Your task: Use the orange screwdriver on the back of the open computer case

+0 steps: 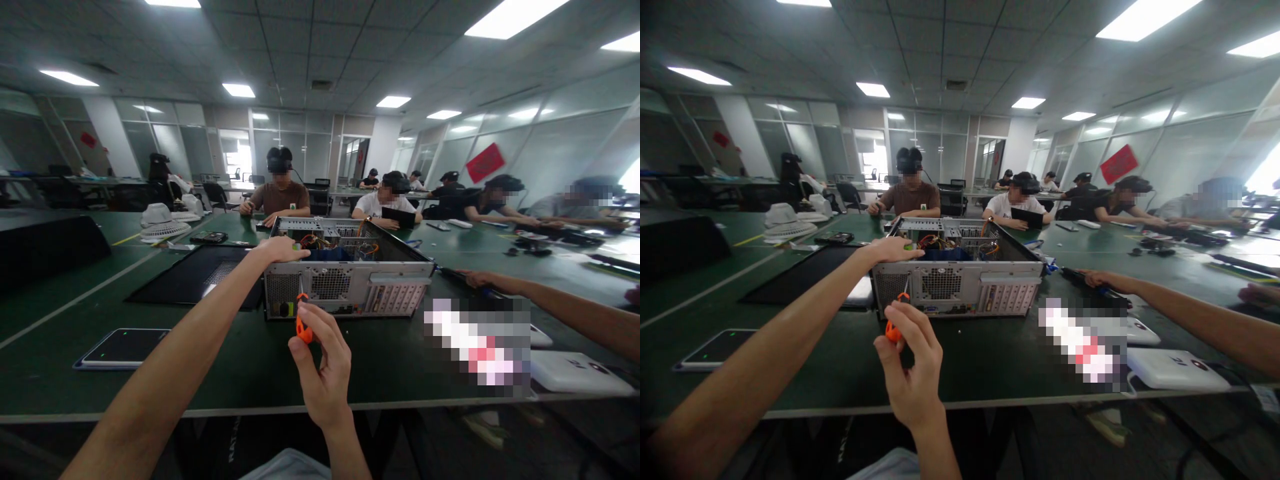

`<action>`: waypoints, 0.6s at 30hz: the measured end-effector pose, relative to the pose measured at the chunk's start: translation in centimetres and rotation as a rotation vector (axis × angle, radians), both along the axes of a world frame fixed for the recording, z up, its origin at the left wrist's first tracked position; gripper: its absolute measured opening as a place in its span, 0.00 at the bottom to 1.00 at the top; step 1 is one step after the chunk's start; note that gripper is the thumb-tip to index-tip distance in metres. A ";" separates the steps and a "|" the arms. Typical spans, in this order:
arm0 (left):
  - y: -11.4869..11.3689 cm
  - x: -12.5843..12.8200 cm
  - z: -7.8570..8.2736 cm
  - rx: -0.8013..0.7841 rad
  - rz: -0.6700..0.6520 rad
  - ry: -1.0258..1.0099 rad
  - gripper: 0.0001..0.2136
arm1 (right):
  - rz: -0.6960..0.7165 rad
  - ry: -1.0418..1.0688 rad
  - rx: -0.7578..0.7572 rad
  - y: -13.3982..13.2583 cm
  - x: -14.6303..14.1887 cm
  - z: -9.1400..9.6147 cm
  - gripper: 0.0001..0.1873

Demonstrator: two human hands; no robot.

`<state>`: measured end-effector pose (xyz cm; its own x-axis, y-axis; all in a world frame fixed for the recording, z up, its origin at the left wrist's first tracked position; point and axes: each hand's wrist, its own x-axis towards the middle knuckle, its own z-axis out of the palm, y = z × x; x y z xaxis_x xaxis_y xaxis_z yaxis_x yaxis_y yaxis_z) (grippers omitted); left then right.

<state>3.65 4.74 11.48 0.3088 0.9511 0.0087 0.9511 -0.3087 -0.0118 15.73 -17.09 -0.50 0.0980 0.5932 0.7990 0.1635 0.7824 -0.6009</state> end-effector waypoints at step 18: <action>-0.2 0.1 -0.2 0.024 0.091 -0.071 0.38 | 0.170 0.262 0.045 0.5 -0.5 -1.0 0.10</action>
<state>3.78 4.51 11.28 0.2189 0.9744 0.0505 0.9739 -0.2214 0.0499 15.25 -16.58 -1.50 0.2066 0.5835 0.7854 -0.1281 0.8120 -0.5695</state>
